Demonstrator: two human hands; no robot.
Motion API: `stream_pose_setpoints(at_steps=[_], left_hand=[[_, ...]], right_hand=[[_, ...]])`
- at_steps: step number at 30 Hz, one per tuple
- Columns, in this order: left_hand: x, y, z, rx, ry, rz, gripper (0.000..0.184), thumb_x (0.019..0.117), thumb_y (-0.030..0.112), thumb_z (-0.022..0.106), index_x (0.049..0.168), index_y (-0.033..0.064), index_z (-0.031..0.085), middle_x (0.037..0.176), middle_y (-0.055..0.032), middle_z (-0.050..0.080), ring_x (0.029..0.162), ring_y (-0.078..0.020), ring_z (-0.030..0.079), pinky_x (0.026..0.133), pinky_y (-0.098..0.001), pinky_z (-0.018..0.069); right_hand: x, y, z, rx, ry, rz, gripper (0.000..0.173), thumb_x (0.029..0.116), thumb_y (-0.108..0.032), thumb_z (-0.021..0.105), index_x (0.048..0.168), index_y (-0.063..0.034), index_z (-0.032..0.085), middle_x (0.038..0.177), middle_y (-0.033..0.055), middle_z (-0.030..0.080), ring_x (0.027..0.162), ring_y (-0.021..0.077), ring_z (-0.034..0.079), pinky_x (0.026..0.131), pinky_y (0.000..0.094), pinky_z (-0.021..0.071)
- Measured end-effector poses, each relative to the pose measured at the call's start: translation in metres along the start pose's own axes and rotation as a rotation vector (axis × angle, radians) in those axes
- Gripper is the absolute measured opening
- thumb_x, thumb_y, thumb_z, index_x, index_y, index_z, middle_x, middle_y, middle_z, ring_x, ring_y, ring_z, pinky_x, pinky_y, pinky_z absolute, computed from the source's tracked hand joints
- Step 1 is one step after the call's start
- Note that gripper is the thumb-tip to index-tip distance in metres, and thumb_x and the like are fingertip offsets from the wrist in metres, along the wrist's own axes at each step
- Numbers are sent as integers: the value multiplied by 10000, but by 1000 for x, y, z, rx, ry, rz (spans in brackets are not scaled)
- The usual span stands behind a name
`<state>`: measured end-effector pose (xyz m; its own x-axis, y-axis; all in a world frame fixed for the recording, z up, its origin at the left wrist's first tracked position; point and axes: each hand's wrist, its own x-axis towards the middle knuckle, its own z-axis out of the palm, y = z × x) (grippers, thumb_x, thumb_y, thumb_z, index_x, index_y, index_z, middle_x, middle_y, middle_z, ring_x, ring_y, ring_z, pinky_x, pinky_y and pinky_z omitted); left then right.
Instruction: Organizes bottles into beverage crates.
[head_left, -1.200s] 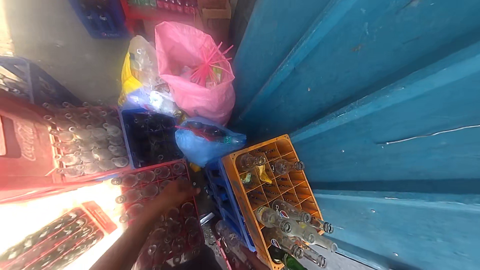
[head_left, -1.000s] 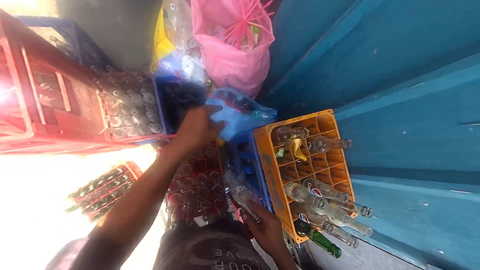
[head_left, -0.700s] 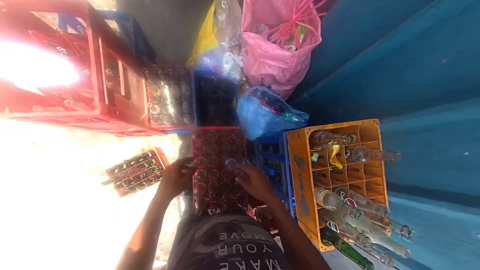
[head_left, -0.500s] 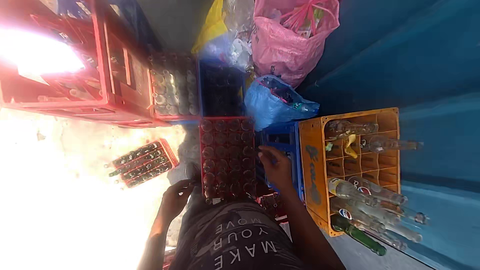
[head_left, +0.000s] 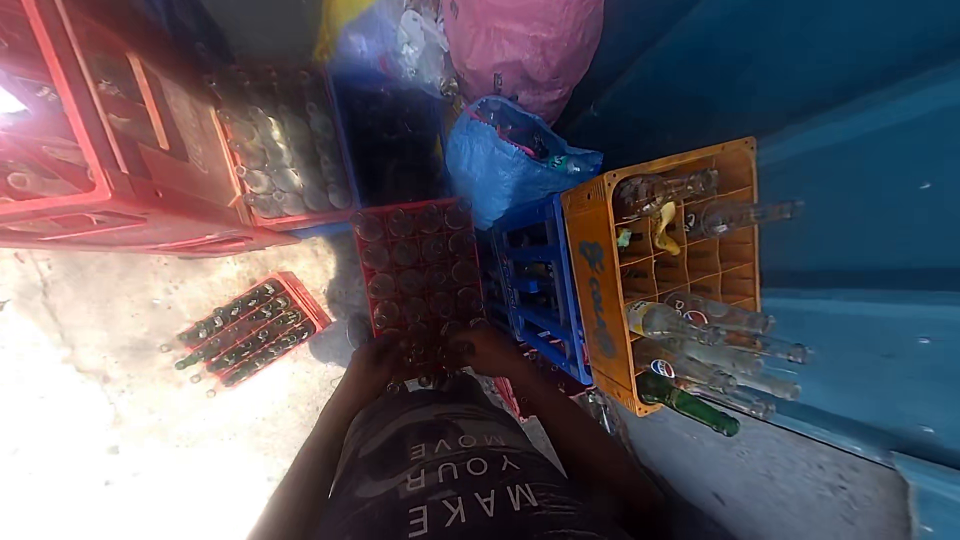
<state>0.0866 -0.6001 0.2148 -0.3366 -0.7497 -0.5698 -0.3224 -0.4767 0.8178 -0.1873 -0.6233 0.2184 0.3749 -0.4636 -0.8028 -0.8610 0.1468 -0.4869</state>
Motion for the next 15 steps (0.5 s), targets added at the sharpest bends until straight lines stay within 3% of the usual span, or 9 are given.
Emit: stream_pose_setpoints(at_steps=[3,5,6,7,8,10,13,15], left_hand=[[28,7,28,-59,-203,-9,386,1080,274,473,1347,39,624,1280,-111,668,1141,-159,650,1012,-374,527],[48,13,56,-34,-269,-117,416,1071,326,497,1347,39,621,1242,-112,665,1092,-157,647,970,-381,534],[61,19,72,-17,-238,-185,428,1074,348,496,1330,29,620,1164,-112,672,998,-152,649,892,-374,546],[75,25,85,26,-198,-265,458,1079,378,487,1331,14,603,1162,-146,665,1001,-193,645,888,-406,543],[91,28,95,84,-176,-330,500,1088,394,465,1350,-15,581,1238,-212,645,1112,-277,634,977,-484,512],[125,10,110,155,-172,-368,531,1100,389,432,1359,-59,553,1293,-279,606,1194,-356,593,1037,-542,460],[155,-16,123,212,-169,-407,490,1049,369,539,1292,-52,602,1233,-258,634,1147,-345,612,1007,-547,478],[164,-26,127,268,-175,-405,495,1020,361,597,1322,-32,595,1291,-250,621,1213,-344,595,1058,-546,456]], right_hand=[[-101,22,-6,89,113,-60,391,969,-241,645,1359,-252,679,1301,95,698,1213,312,648,1033,622,478],[-163,39,3,182,200,-84,385,961,-263,669,1345,-255,689,1239,88,718,1150,272,674,1006,574,515],[-188,46,9,242,269,-91,384,947,-242,686,1331,-249,700,1204,86,726,1098,251,690,964,545,545],[-208,53,16,309,345,-98,386,934,-213,699,1318,-240,711,1177,82,729,1048,227,697,916,506,570],[-223,60,25,370,418,-102,387,927,-192,706,1311,-235,719,1187,62,733,1038,193,700,896,465,585],[-241,70,44,448,536,-86,383,914,-176,707,1294,-218,729,1226,25,733,1074,147,698,907,417,593],[-246,86,74,509,617,17,388,913,-237,723,1301,-215,726,1203,26,740,1066,155,705,916,446,592],[-245,97,90,504,609,117,403,906,-276,719,1308,-246,722,1144,39,749,1011,185,712,872,483,589]])
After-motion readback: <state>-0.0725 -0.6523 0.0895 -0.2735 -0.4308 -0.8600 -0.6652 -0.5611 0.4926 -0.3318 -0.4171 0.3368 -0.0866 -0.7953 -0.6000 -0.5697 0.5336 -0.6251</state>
